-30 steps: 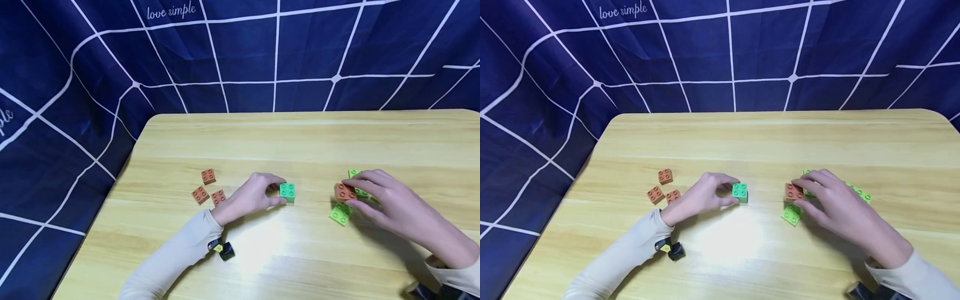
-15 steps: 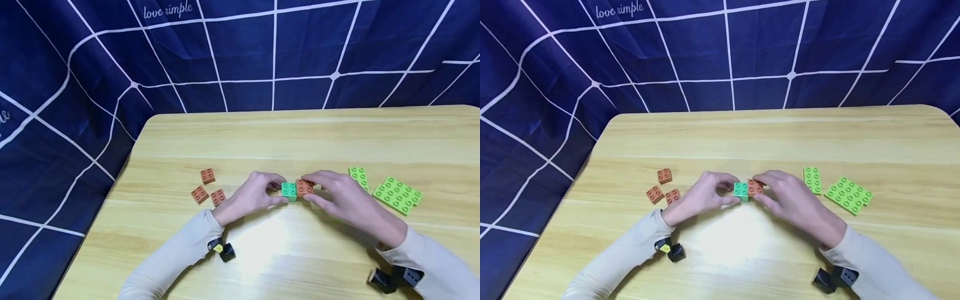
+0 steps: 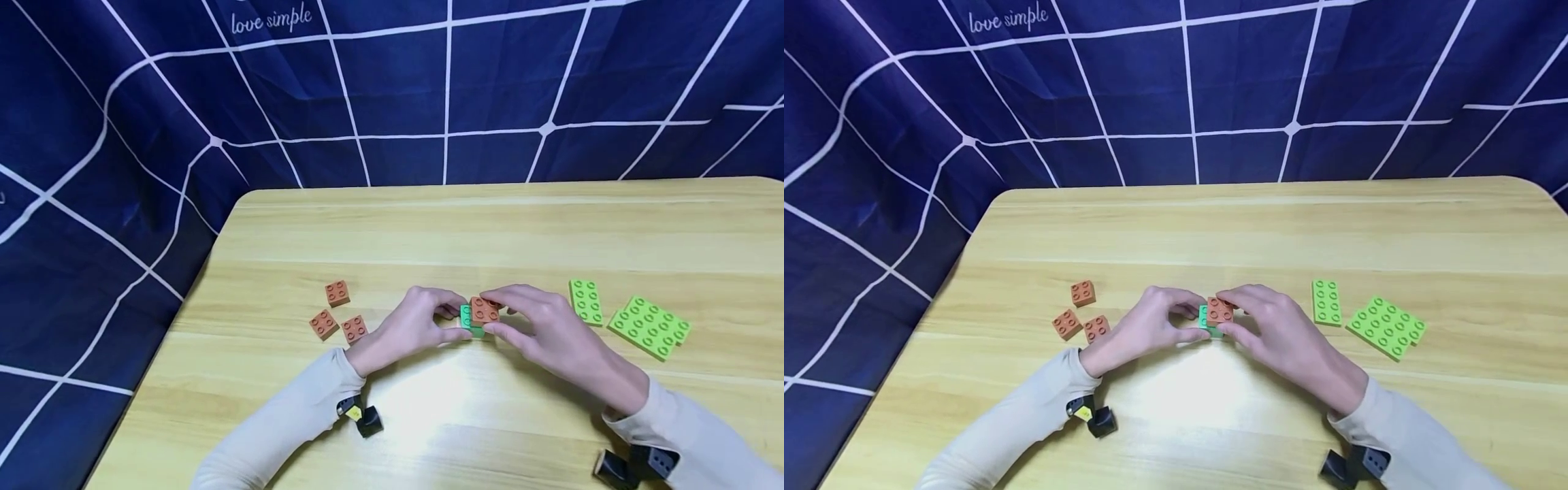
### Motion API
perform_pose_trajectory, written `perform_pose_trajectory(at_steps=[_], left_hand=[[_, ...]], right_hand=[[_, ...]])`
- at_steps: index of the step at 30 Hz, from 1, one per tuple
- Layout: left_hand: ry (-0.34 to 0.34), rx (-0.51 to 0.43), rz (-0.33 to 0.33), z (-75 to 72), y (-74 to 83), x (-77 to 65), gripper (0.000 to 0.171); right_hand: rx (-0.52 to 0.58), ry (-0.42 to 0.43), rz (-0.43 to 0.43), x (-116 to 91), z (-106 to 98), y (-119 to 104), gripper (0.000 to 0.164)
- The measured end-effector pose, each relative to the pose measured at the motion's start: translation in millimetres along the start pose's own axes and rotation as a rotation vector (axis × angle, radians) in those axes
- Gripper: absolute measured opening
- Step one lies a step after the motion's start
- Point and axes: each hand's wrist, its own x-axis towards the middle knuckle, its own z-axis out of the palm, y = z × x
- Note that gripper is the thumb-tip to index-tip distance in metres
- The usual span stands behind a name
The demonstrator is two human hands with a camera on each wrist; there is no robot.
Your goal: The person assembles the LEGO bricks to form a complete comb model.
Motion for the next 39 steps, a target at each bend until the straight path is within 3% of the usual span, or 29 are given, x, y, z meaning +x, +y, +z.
perform_pose_trajectory(at_steps=[8, 15, 19, 24, 39], left_hand=[[0.003, 0.035, 0.026, -0.8, 0.1, 0.1, 0.043], [-0.017, 0.044, 0.065, -5.1, 2.9, 1.4, 0.047], [-0.008, 0.046, 0.125, -11.7, 5.6, -1.2, 0.049], [0.039, 0.039, 0.196, -16.9, 9.1, -2.4, 0.037], [0.067, 0.049, 0.205, -15.6, 10.2, -3.5, 0.031]], right_hand=[[-0.006, -0.005, 0.013, -1.5, 5.9, -1.6, 0.052], [-0.011, 0.008, 0.005, -0.7, 8.0, -1.6, 0.048], [-0.030, -0.007, -0.003, -3.0, 8.7, -2.3, 0.046], [-0.044, -0.009, -0.012, -3.3, 8.8, -2.3, 0.042], [-0.065, -0.051, 0.022, -3.1, 6.7, -3.6, 0.032]])
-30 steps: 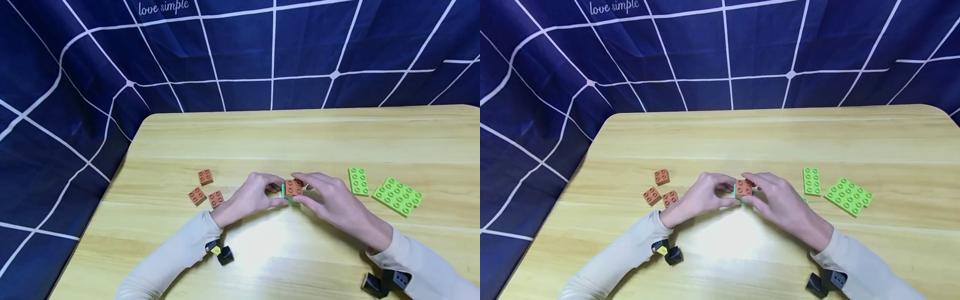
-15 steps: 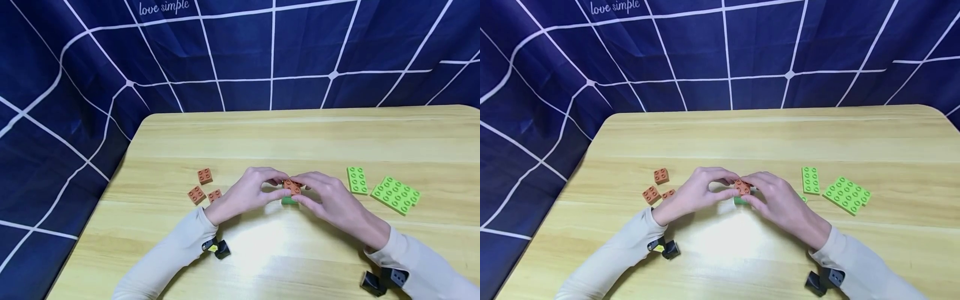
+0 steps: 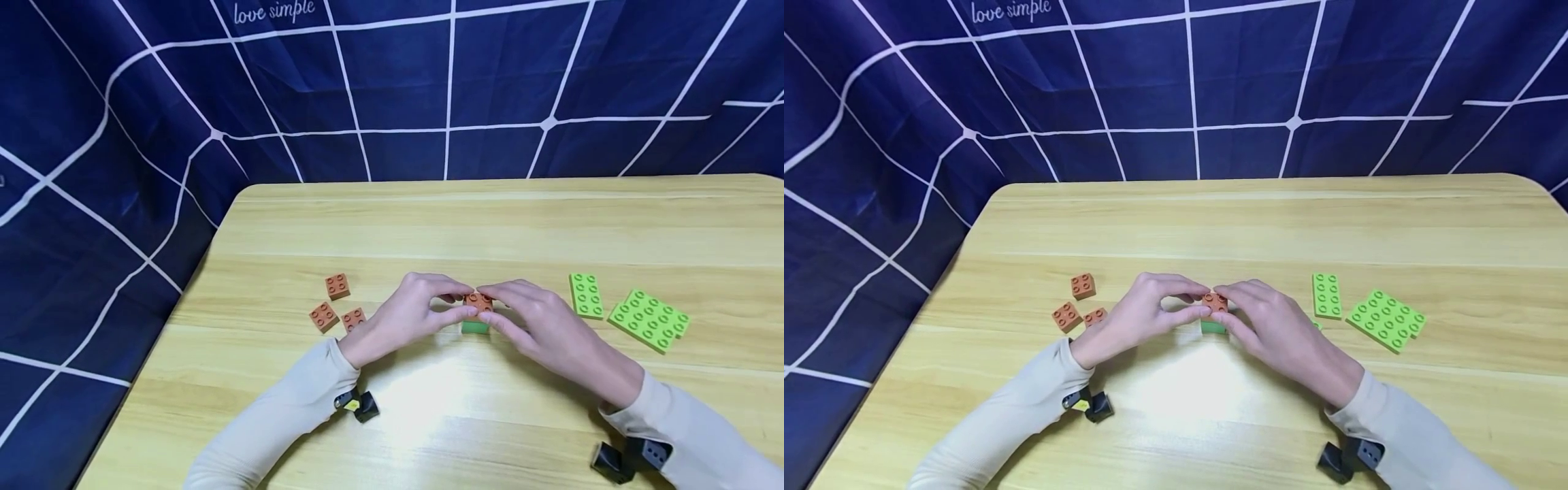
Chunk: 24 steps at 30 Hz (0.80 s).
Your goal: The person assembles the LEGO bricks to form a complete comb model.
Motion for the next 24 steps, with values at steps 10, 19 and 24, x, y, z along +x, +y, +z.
perform_pose_trajectory(at_steps=[10, 19, 24], left_hand=[[-0.068, 0.154, -0.017, -2.7, 3.3, -0.8, 0.040], [-0.074, 0.145, -0.026, -3.6, 3.5, -0.5, 0.040], [-0.061, 0.160, -0.032, -3.4, 3.0, -1.7, 0.038]], right_hand=[[-0.054, -0.044, -0.002, -0.2, -1.2, 0.9, 0.035], [-0.110, -0.079, -0.009, -1.0, -4.4, -1.3, 0.037], [-0.171, -0.080, -0.053, -1.3, -4.8, -1.6, 0.042]])
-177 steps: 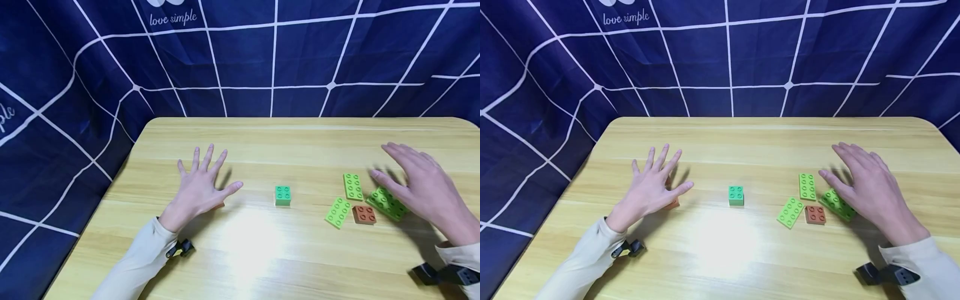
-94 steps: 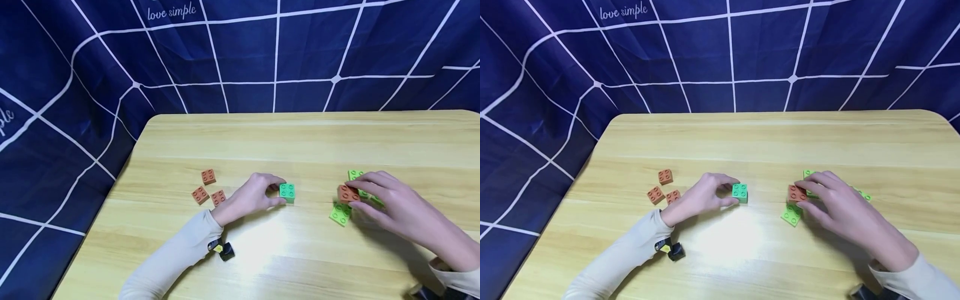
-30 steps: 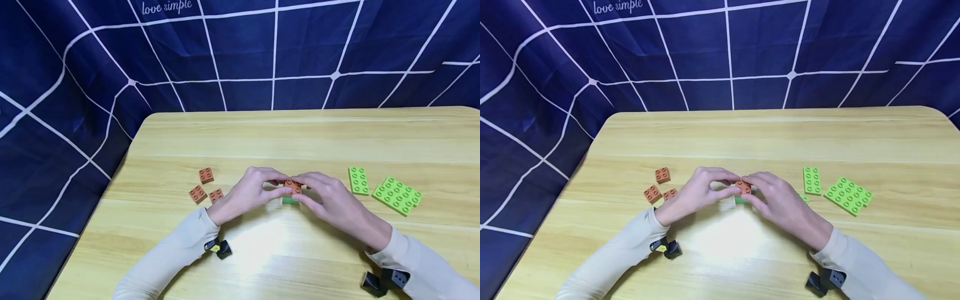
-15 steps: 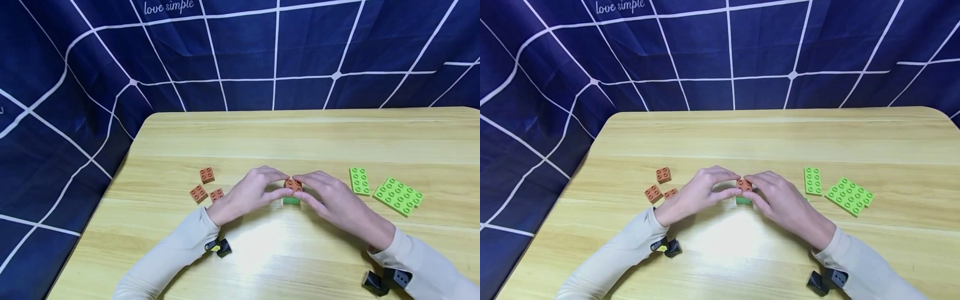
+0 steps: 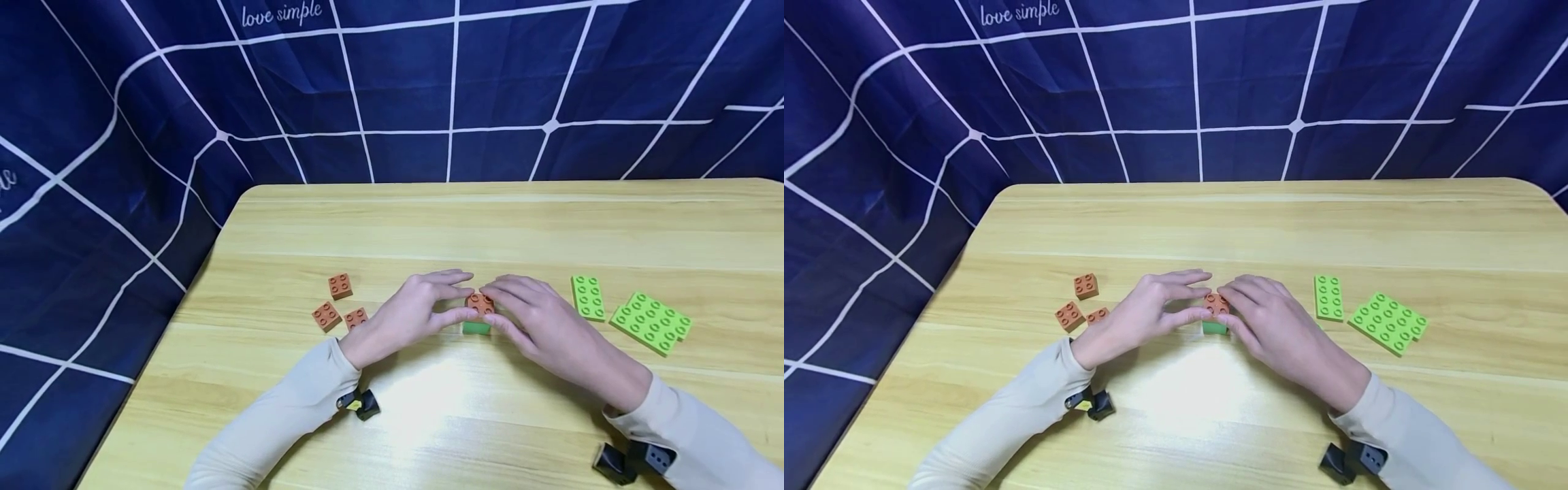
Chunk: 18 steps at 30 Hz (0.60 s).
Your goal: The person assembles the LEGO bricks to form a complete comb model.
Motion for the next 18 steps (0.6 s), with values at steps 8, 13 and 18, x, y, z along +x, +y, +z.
perform_pose_trajectory(at_steps=[8, 13, 18], left_hand=[[0.020, -0.024, -0.007, 2.1, -1.5, -2.6, 0.037], [0.018, -0.048, 0.003, 3.3, -1.2, -2.3, 0.039], [0.038, -0.050, 0.002, 3.5, -1.6, -1.5, 0.038]], right_hand=[[-0.053, -0.015, -0.023, -1.6, 2.9, -3.2, 0.048], [-0.066, -0.026, -0.016, -2.3, 3.9, -4.8, 0.047], [-0.082, -0.015, -0.024, -1.3, 4.5, -4.7, 0.051]])
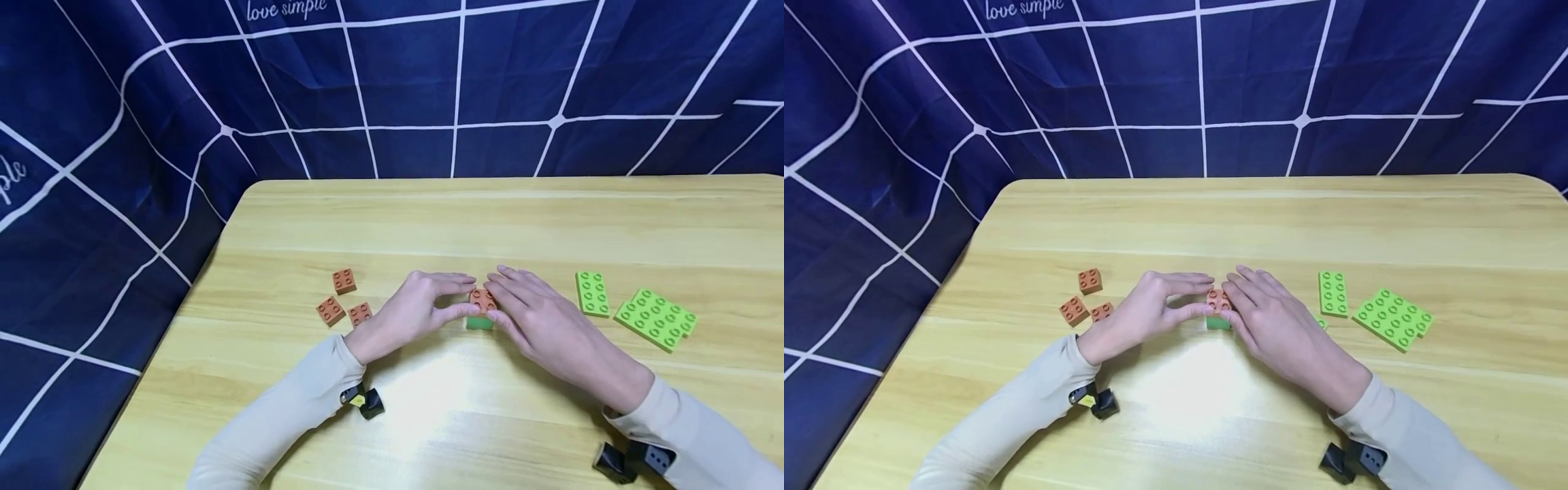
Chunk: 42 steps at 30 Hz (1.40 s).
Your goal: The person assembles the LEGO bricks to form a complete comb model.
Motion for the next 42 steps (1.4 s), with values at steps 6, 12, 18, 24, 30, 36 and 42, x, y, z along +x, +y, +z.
perform_pose_trajectory(at_steps=[6, 12, 18, 24, 30, 36, 42], left_hand=[[-0.001, -0.009, -0.010, 0.1, -2.2, 0.9, 0.040], [-0.017, -0.016, -0.034, 0.4, -3.0, 2.0, 0.040], [-0.043, -0.026, -0.056, 2.0, -3.1, 4.9, 0.040], [-0.111, -0.016, -0.086, 2.0, 0.9, 6.2, 0.043], [-0.121, -0.028, -0.078, 1.9, 0.6, 4.1, 0.043], [-0.109, -0.023, -0.045, 2.6, -1.8, 2.4, 0.042], [-0.106, -0.021, -0.051, 4.2, -2.1, 3.3, 0.042]], right_hand=[[0.010, 0.020, -0.016, 0.8, 1.7, 2.7, 0.058], [0.024, 0.023, -0.012, 0.1, 3.2, 3.3, 0.058], [0.044, 0.037, -0.020, -0.2, 2.5, 4.1, 0.057], [0.056, 0.062, -0.045, 0.4, 3.6, 5.6, 0.058], [0.067, 0.070, -0.055, 0.7, 5.6, 5.7, 0.059], [0.065, 0.056, -0.031, -1.0, 6.9, 5.4, 0.057], [0.044, 0.011, 0.023, -3.6, -7.2, 9.5, 0.044]])
